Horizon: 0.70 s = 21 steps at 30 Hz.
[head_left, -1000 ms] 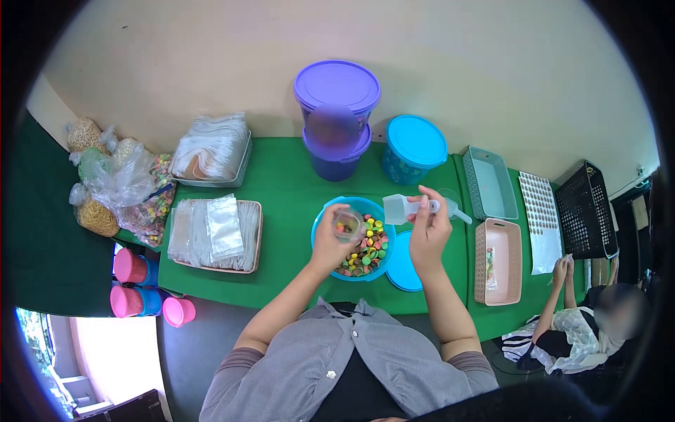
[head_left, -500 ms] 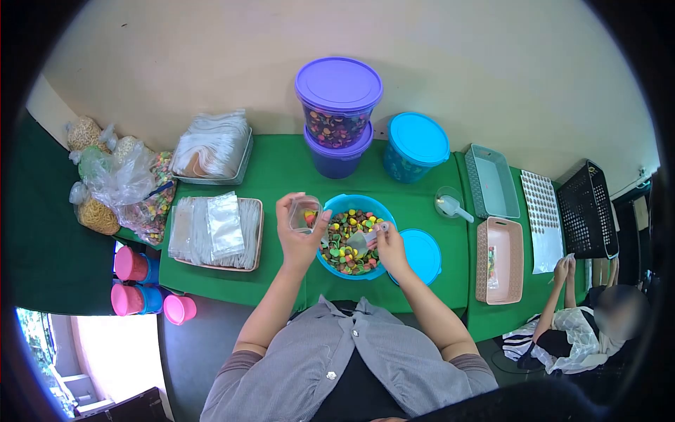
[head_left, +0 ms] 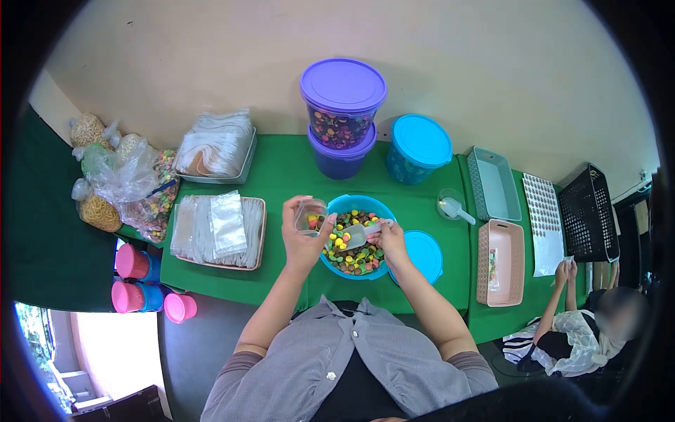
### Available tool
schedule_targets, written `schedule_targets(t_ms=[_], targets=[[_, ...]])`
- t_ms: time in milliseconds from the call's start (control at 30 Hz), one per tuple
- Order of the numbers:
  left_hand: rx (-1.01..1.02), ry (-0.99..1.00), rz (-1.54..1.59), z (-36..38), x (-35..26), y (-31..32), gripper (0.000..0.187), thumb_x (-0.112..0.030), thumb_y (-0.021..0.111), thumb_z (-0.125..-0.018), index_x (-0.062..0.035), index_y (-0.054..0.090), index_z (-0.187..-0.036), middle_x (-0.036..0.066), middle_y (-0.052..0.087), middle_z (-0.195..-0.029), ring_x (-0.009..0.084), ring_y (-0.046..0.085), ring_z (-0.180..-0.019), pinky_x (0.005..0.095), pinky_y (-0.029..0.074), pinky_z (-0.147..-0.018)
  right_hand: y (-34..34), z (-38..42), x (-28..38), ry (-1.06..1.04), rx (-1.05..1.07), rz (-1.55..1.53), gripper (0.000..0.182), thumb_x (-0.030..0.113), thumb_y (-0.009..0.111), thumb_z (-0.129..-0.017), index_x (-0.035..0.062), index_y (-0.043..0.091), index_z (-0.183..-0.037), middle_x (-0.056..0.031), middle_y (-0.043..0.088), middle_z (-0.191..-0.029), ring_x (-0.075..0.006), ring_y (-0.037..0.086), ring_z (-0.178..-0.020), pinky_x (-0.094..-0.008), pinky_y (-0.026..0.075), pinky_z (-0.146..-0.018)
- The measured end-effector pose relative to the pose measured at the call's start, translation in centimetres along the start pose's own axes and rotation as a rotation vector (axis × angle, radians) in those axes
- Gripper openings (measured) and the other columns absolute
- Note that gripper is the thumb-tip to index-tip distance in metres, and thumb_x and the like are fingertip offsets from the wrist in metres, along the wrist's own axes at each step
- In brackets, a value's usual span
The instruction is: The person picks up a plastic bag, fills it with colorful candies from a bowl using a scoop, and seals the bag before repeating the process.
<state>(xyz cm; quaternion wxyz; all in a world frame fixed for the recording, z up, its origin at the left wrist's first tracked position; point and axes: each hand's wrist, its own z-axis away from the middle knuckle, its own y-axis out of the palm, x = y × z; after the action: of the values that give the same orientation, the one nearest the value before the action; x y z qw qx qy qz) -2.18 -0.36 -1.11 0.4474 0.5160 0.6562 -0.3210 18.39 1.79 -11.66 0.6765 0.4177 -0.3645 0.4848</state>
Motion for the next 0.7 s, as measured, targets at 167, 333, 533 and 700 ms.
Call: schedule_targets(t_ms=[167,333,533,700], targets=[[0.016,-0.016,-0.002,0.1,-0.1,-0.1,0.051,-0.006,0.078,-0.074,-0.0047,0.047,-0.115,0.008,0.058,-0.096,0.0154,0.058,-0.090,0.0298,0.048,-0.081,-1.2,0.4,2.3,-0.123,-0.047,0.037,0.023,0.020,0.040,-0.102,0.0005,0.051,-0.107,-0.0093,0.061,-0.077,-0.0118,0.059,-0.060,-0.0237,0.048,-0.051],[0.072,-0.049,-0.038,0.1,-0.6,0.4,0.051,-0.006,0.076,-0.075,-0.0052,0.045,-0.116,0.007,0.056,-0.099,0.0150,0.058,-0.092,0.0293,0.047,-0.082,-2.7,0.8,4.9,-0.193,-0.066,-0.099,0.024,0.022,0.044,-0.100,-0.0005,0.053,-0.105,-0.0088,0.060,-0.073,-0.0112,0.057,-0.059,-0.0250,0.047,-0.054],[0.444,-0.202,-0.209,0.1,-0.1,1.1,0.055,-0.018,0.080,-0.072,-0.0080,0.050,-0.117,0.007,0.061,-0.098,0.0156,0.060,-0.091,0.0313,0.049,-0.079,-3.1,3.9,11.6,-0.395,-0.036,-0.201,0.024,0.021,0.044,-0.101,-0.0009,0.054,-0.105,-0.0092,0.061,-0.077,-0.0106,0.056,-0.059,-0.0252,0.046,-0.053],[0.552,0.020,-0.367,1.3,0.4,2.8,0.061,-0.023,0.082,-0.070,-0.0067,0.049,-0.119,0.011,0.061,-0.102,0.0266,0.061,-0.094,0.0366,0.049,-0.085,0.1,8.8,16.7,-0.567,0.015,-0.028,0.020,0.016,0.047,-0.100,-0.0010,0.056,-0.103,-0.0082,0.062,-0.081,-0.0107,0.056,-0.059,-0.0254,0.047,-0.054]])
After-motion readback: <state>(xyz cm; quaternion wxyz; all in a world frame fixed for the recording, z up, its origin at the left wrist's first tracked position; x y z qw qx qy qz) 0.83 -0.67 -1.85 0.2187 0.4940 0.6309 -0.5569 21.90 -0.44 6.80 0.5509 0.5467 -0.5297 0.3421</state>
